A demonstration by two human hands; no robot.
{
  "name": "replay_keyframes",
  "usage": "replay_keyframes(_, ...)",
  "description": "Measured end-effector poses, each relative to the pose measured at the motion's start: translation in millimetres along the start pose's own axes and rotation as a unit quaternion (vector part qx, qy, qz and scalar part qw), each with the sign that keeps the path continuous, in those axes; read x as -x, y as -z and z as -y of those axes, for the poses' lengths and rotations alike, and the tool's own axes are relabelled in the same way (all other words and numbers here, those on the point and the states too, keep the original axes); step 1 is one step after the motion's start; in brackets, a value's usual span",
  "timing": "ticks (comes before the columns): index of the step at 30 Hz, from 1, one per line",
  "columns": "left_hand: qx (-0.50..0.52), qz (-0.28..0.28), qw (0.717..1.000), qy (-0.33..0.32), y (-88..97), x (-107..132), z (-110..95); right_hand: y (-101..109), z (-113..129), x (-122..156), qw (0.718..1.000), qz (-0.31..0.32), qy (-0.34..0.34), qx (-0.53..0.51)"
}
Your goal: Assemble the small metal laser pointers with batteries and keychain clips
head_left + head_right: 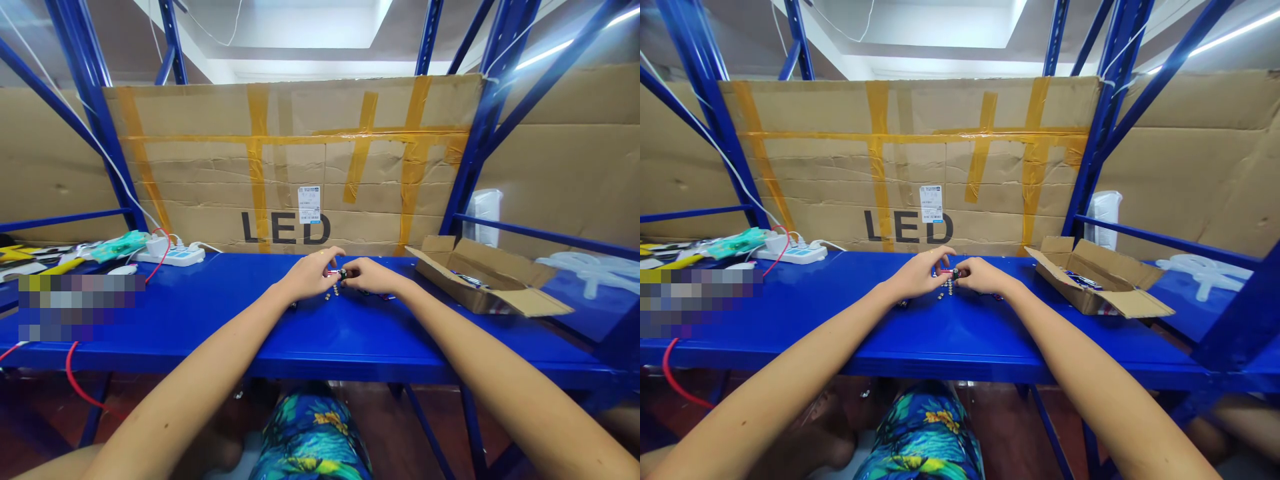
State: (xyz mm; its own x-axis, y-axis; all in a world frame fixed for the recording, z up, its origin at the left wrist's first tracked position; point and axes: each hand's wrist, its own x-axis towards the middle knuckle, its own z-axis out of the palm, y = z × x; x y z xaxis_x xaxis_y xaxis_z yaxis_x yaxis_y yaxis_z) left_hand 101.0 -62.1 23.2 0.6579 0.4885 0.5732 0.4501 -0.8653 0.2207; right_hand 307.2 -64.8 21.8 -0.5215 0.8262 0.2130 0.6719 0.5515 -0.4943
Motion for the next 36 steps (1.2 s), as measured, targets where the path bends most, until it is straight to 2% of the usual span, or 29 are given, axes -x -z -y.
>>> replay_keyframes(6, -0.036, 0.027, 0.999, -0.014, -1.5, 2.1, -0.8, 2.2, -2.0, 0.1, 1.000, -0.019, 0.009, 0.004)
replay_keyframes(12, -0.007, 0.009, 1.000, 0.018, 0.0, 2.2, -4.0, 2.1, -1.6, 0.9, 1.000, -0.023, 0.009, 0.003)
replay_keyframes(17, -0.030, 0.057, 0.998, 0.003, -0.3, 3.1, -4.4, 2.1, -2.0, 0.2, 1.000, -0.021, 0.008, 0.013)
replay_keyframes(22, 0.002, 0.003, 1.000, 0.022, -0.6, 2.8, -5.9, 2.6, 0.3, 0.8, 1.000, -0.025, 0.007, 0.017)
replay_keyframes(27, -0.021, 0.066, 0.997, 0.017, -1.2, 3.2, -6.4, 2.7, 0.2, 0.5, 1.000, -0.018, 0.008, 0.016)
replay_keyframes(32, 0.018, 0.001, 1.000, 0.025, -0.8, 3.2, -8.9, 2.4, -0.6, 0.8, 1.000, -0.027, 0.012, 0.004)
replay_keyframes(36, -0.006, 0.085, 0.996, 0.030, -0.7, 4.0, -8.0, 1.9, -0.3, 1.2, 1.000, -0.009, 0.022, 0.002)
